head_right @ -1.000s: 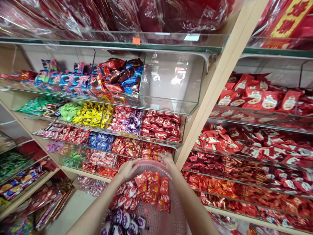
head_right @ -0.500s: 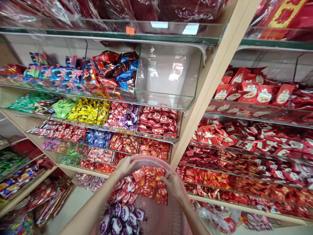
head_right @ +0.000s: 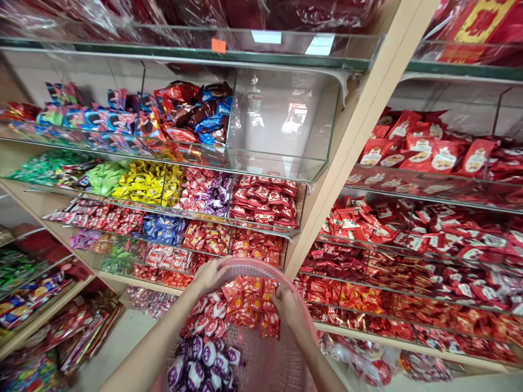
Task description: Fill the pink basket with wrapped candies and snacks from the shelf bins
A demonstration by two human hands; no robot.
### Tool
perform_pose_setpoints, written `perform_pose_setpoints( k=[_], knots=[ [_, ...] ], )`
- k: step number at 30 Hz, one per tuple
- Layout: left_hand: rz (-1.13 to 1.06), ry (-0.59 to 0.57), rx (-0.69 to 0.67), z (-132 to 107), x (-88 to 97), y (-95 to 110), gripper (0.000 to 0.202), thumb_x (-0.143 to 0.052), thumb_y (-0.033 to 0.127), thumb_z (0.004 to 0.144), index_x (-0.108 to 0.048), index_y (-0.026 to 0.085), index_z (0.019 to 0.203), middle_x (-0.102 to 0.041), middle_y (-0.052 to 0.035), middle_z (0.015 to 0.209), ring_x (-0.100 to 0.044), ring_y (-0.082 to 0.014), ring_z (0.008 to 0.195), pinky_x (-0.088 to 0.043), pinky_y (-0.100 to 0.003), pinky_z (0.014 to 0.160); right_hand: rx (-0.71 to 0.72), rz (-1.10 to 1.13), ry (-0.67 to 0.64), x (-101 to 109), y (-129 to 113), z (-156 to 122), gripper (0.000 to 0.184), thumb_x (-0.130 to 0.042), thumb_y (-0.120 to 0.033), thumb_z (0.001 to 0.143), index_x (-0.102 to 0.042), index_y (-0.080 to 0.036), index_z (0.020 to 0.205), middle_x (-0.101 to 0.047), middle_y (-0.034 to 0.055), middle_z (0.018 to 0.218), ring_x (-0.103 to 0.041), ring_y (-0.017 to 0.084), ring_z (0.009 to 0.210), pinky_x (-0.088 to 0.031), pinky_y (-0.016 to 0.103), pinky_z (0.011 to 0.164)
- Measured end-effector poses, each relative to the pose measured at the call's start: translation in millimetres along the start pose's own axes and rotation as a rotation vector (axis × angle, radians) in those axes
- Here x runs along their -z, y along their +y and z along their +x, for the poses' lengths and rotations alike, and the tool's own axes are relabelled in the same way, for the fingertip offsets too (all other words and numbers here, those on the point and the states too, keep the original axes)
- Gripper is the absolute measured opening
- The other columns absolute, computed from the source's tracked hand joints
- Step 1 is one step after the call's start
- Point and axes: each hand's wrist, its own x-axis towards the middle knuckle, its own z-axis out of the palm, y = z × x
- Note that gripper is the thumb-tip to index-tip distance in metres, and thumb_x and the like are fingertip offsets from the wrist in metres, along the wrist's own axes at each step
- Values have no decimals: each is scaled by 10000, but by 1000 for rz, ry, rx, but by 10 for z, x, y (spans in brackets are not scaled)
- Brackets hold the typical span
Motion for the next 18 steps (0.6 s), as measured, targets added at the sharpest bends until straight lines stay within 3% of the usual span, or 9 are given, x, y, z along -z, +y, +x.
perform_pose_setpoints(
  k=[6, 11, 15, 18],
  knots=[
    [3, 50, -53, 54, -98, -84, 474, -341, 487, 835, -339, 399, 1301, -620, 0, 1091, -570, -207, 964, -405, -279, 772, 47, -242, 6, 139, -280, 80, 252, -481, -391, 760, -398, -227, 588, -473, -12, 503, -428, 140, 470, -232, 259, 491],
    [26, 75, -60, 64, -123, -93, 456, -343, 481, 836, -356, 411, 1286, -634, -6, 1064, -585, -218, 939, -419, -288, 735, 82, -345, 23, 152, -627, 439, 188, -448, -374, 801, -465, -217, 698, -555, 11, 595, -517, 146, 555, -259, 240, 517],
    [40, 76, -44, 47, -102, -66, 455, -351, 478, 833, -360, 413, 1284, -645, -16, 1034, -595, -221, 914, -424, -290, 727, -19, -407, -5, -36, -776, 854, 164, -475, -374, 788, -513, -218, 758, -614, 43, 699, -578, 172, 674, -307, 241, 555],
    [29, 67, -37, 30, -79, -54, 456, -341, 482, 836, -365, 404, 1284, -637, -16, 1052, -587, -218, 937, -423, -287, 747, -221, -391, -66, -227, -799, 1150, 227, -536, -423, 736, -566, -201, 772, -644, 95, 834, -599, 213, 812, -370, 264, 620]
  ],
)
